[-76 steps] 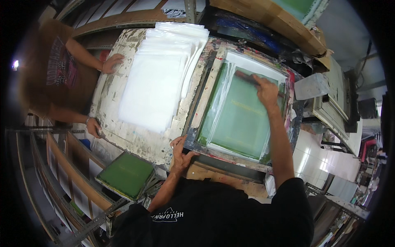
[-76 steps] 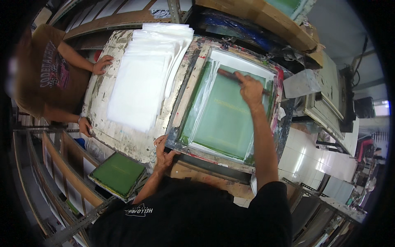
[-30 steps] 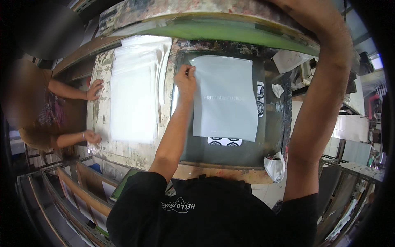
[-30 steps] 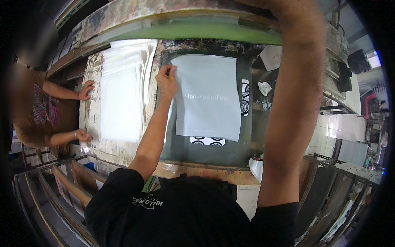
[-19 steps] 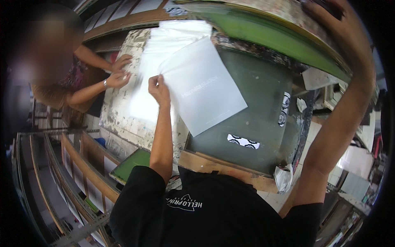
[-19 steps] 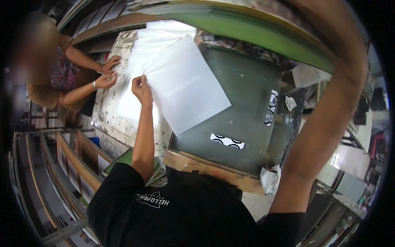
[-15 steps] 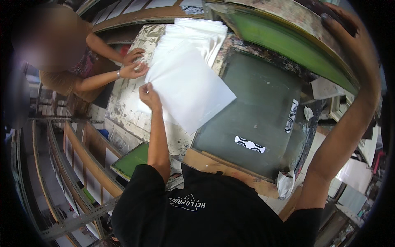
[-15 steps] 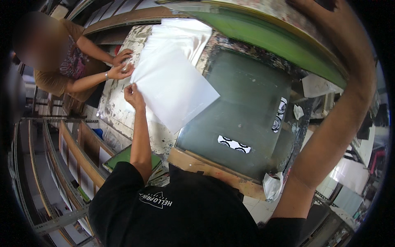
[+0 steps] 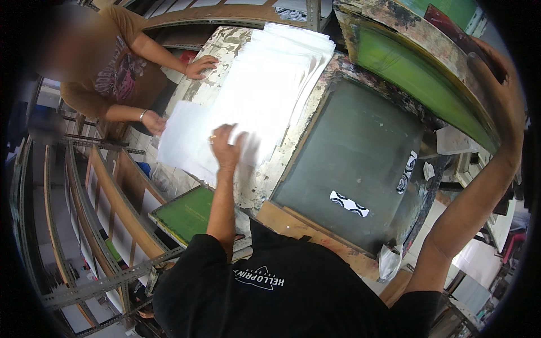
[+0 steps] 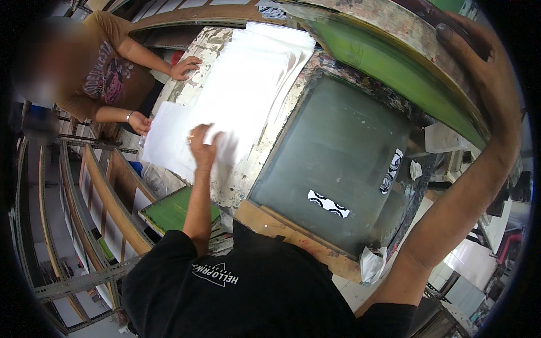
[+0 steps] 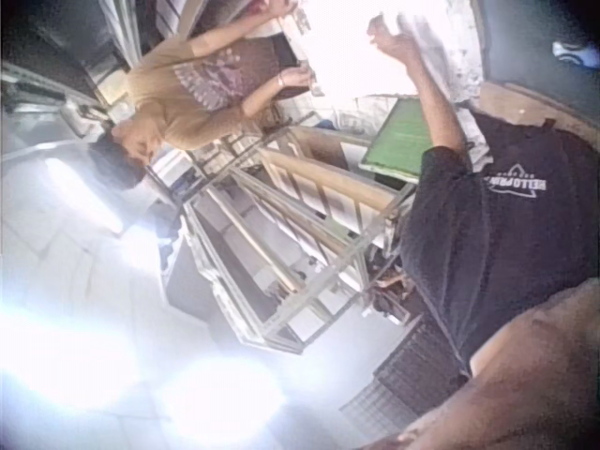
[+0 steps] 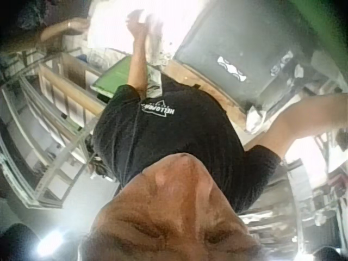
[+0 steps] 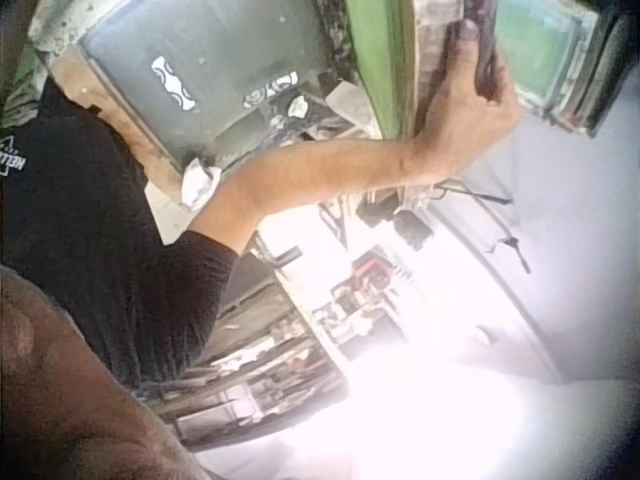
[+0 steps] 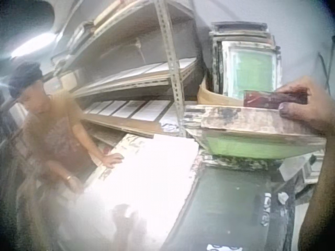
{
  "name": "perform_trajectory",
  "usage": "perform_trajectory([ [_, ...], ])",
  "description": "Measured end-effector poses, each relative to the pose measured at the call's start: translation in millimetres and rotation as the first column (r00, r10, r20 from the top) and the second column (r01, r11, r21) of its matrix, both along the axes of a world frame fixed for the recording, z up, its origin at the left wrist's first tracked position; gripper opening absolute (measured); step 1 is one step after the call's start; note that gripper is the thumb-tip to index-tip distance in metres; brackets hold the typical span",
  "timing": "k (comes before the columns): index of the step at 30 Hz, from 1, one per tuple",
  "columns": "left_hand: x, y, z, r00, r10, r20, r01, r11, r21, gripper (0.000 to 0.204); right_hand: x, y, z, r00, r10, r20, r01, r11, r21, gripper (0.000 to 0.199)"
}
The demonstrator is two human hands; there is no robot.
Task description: The person performs screen printing by placing white sheets under a screen, applying green ink with a squeegee, and lifting the screen to reveal printed sheets. A coworker assists by stacking the printed sheets. The process is repeated for multiple sheets.
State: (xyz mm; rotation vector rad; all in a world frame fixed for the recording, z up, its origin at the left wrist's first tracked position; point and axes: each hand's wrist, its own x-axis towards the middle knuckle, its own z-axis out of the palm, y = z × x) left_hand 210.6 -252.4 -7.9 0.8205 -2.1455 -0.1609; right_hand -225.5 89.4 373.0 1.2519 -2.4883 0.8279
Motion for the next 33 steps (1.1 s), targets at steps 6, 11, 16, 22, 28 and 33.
perform_trajectory([
  [6,-10.2,31.9,-64.1,0.995,-0.081,-0.054,0.097,0.892,0.442,0.03,9.5,-8.1,6.8,0.997,0.078,0.018,-0.078,0.997,0.007,0.058],
  [11,-29.4,30.4,-43.5,0.979,-0.15,-0.139,0.198,0.87,0.452,0.02,2.3,-4.8,6.7,0.983,0.106,0.151,-0.104,0.994,-0.022,0.053],
  [16,-25.6,31.8,-48.0,0.982,-0.177,-0.062,0.186,0.878,0.441,0.016,-1.3,-3.6,3.6,0.962,0.134,0.237,-0.124,0.991,-0.058,0.052],
  [22,-24.3,30.3,-58.2,0.991,-0.127,-0.034,0.127,0.863,0.489,0.014,-0.5,-4.3,1.2,0.992,0.082,0.094,-0.08,0.997,-0.025,0.05],
  [28,-36.9,45.5,-27.4,0.986,-0.166,0.022,0.161,0.974,0.158,0.021,-3.4,-2.3,7.2,0.971,0.177,0.163,-0.183,0.983,0.025,0.053],
  [33,-36.9,38.9,-42.4,0.991,-0.052,-0.124,0.111,0.838,0.534,0.017,-0.7,-1.5,3.8,0.995,0.098,0.016,-0.099,0.995,0.012,0.053],
])
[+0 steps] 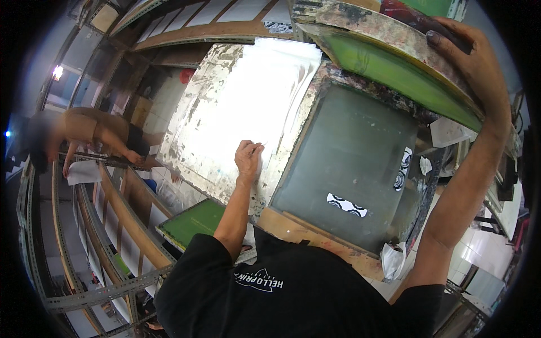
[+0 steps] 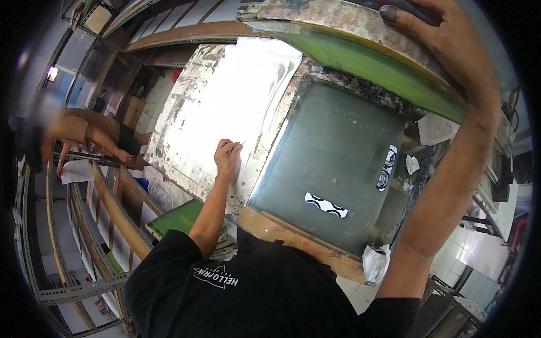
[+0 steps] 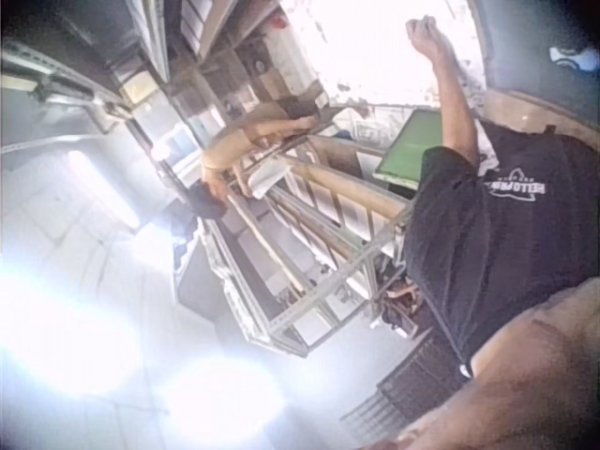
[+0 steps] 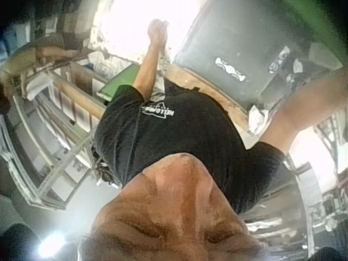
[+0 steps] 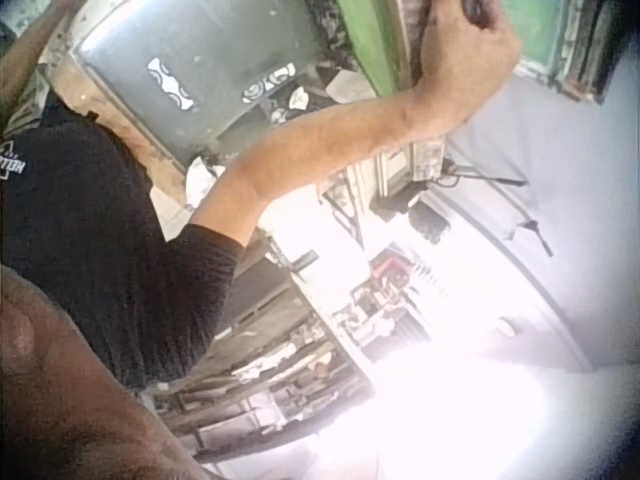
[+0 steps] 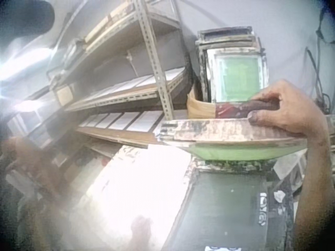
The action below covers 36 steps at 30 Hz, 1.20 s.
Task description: The person performs screen printing by placing white sheets under a screen, applying green ink with a squeegee, and lifting the screen to reveal printed sheets. A coworker assists by stacking the printed sheets. The process is repeated for multiple sheets.
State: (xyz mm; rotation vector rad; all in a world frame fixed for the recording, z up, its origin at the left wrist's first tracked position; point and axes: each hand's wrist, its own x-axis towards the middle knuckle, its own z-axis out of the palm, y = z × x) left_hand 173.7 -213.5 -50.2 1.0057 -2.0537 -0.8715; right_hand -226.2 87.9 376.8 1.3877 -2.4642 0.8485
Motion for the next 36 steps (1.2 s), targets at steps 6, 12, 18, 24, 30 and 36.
perform_trajectory([
  [6,-20.9,0.0,35.9,0.989,-0.023,-0.147,0.04,0.993,0.115,0.009,-5.8,0.3,-2.6,0.996,0.065,0.066,-0.064,0.998,-0.016,0.052],
  [12,-47.1,57.7,51.7,0.969,-0.199,0.145,0.201,0.98,0.002,0.026,-4.2,0.6,0.8,0.996,0.064,0.067,-0.062,0.997,-0.038,0.05],
  [18,-8.9,55.7,9.8,0.977,-0.031,0.209,0.06,0.989,-0.134,0.054,78.8,-20.6,22.7,0.989,-0.105,-0.101,0.101,0.994,-0.04,0.032],
  [24,16.7,56.5,7.0,0.943,-0.275,0.189,0.299,0.948,-0.112,0.029,55.6,-11.8,17.8,0.991,0.055,0.126,-0.032,0.983,-0.183,0.032],
  [30,14.5,59.3,0.6,0.945,-0.25,0.21,0.273,0.958,-0.089,0.023,48.4,-11.9,15.1,0.998,0.033,0.051,-0.027,0.992,-0.122,0.032],
  [36,6.1,73.6,19.7,0.932,-0.242,0.271,0.303,0.93,-0.21,0.023,47.3,-10.5,12.0,0.999,0.025,0.03,-0.021,0.994,-0.107,0.033],
])
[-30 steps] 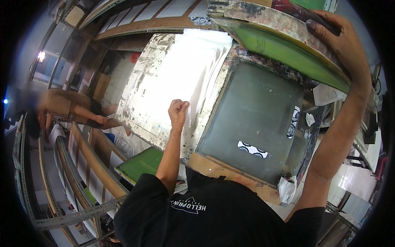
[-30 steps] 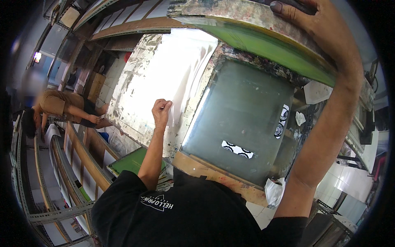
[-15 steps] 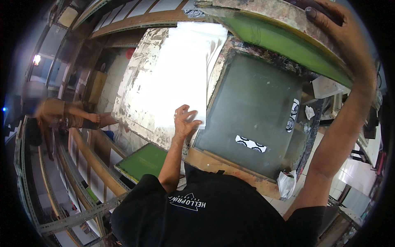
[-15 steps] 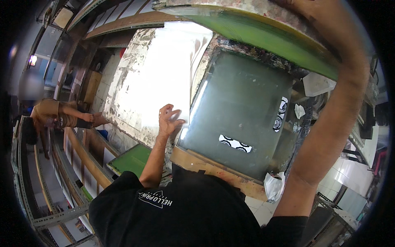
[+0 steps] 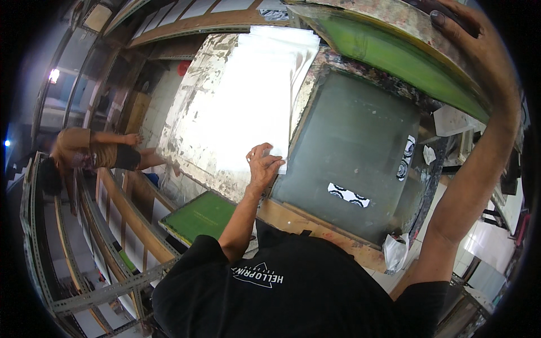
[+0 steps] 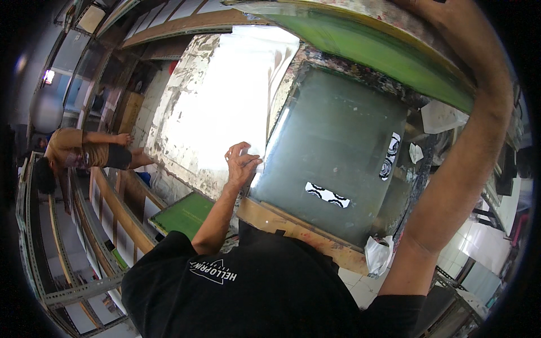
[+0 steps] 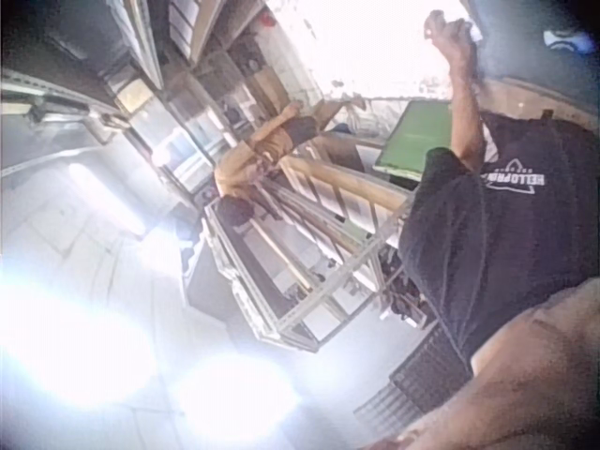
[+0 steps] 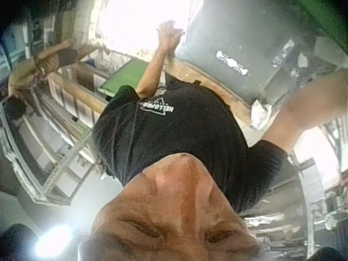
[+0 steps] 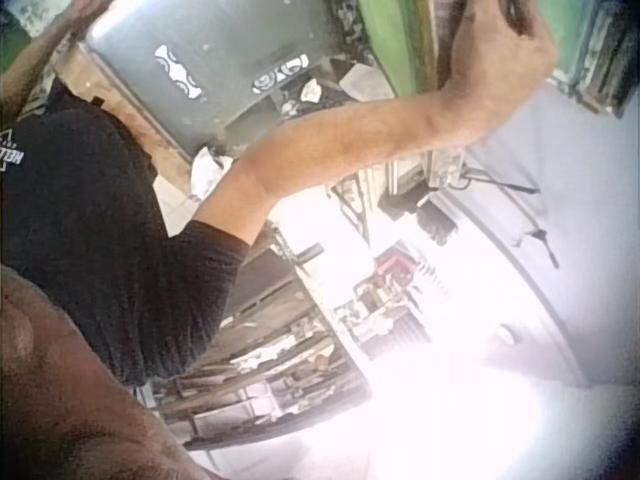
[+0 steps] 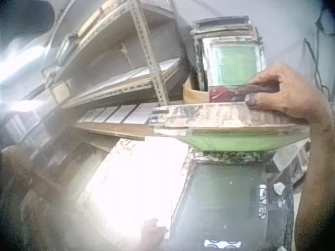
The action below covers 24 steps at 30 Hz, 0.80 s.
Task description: The person performs screen printing by placing white sheets under a screen, applying green ink with a squeegee, and lifting the screen to reveal printed sheets. A coworker assists by stacking the printed sheets. The process is repeated for multiple sheets.
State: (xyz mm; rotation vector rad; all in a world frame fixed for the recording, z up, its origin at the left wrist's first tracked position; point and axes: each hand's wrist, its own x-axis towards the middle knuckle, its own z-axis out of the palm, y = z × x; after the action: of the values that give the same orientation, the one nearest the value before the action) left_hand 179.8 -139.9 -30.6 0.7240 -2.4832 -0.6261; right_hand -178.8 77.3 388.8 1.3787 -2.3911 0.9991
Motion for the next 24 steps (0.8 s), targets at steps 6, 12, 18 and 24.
perform_trajectory([
  [6,5.0,-11.9,-17.7,0.952,0.227,-0.206,-0.146,0.927,0.345,0.014,-2.0,-3.4,2.3,1.0,0.012,0.005,-0.012,1.0,0.006,0.033],
  [12,-39.8,-28.9,103.5,0.923,0.241,-0.301,-0.065,0.866,0.496,0.006,-2.6,3.0,4.0,0.999,-0.029,-0.025,0.029,0.999,0.017,0.033],
  [18,-50.0,48.7,124.5,0.954,-0.279,0.112,0.198,0.864,0.462,0.024,15.9,-2.8,3.7,0.996,-0.027,-0.081,0.028,1.0,0.009,0.034],
  [24,-73.3,80.2,18.4,0.815,-0.436,0.381,0.432,0.896,0.101,0.059,-37.3,1.9,14.3,0.97,-0.176,0.17,0.156,0.98,0.124,0.037],
])
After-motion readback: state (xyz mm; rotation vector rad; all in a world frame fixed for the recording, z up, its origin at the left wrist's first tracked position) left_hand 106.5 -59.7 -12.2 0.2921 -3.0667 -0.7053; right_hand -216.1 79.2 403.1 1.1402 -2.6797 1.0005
